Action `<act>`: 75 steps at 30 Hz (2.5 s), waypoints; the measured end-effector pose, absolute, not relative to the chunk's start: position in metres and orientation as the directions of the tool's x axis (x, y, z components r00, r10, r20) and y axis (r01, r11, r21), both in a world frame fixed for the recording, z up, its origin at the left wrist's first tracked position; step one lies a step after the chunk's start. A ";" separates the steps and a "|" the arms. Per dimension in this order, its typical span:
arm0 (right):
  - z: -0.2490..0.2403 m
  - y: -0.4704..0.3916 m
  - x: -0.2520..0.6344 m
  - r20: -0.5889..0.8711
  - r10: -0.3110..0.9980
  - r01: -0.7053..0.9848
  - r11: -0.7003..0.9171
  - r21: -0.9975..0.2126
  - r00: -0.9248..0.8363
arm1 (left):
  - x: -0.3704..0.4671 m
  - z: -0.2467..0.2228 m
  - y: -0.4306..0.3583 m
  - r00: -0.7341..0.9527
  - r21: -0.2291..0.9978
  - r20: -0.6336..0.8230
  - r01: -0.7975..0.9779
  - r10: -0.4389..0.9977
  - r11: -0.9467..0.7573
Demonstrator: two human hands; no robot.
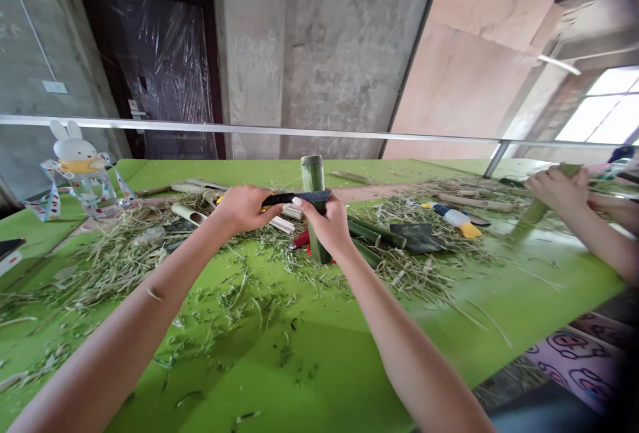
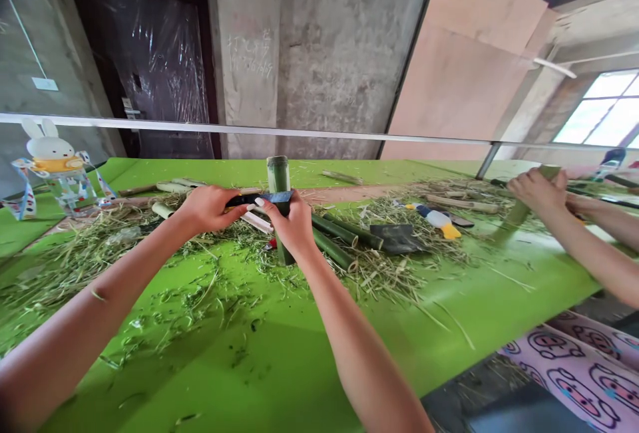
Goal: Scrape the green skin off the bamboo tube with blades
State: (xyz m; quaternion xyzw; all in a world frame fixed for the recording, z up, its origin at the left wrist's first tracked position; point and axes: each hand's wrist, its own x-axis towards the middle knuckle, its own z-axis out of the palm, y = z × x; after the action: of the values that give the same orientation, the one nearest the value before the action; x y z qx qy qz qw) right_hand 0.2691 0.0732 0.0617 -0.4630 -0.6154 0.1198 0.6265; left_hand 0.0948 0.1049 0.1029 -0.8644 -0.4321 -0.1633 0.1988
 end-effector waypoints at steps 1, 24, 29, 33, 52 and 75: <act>0.062 0.073 0.269 0.664 0.714 0.444 0.531 -0.722 0.225 | 0.096 0.103 0.104 0.562 -0.206 0.463 0.820 0.685 -0.534; 0.055 0.080 0.267 0.311 0.949 -0.158 0.299 -0.941 -0.052 | 0.087 0.094 0.119 0.556 -0.156 0.449 0.819 0.699 -0.552; 0.053 0.080 0.264 0.305 0.952 -0.200 0.303 -0.932 0.022 | 0.093 0.085 0.120 0.630 -0.140 0.408 0.758 0.661 -0.637; 0.051 0.084 0.266 0.362 0.930 -0.121 0.368 -0.922 0.068 | 0.095 0.085 0.120 0.613 -0.161 0.426 0.775 0.665 -0.611; 0.059 0.077 0.270 0.518 0.855 0.080 0.514 -0.854 0.040 | 0.097 0.078 0.122 0.589 -0.101 0.535 0.756 0.606 -0.647; 0.052 0.082 0.274 0.628 0.777 0.383 0.571 -0.726 0.033 | 0.085 0.096 0.118 0.651 -0.168 0.418 0.741 0.634 -0.650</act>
State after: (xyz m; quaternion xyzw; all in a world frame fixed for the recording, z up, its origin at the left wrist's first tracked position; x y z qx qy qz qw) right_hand 0.2741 0.0823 0.0520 -0.4304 -0.6739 0.1712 0.5755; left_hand 0.0854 0.1183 0.0959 -0.8936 -0.3845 -0.1635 0.1641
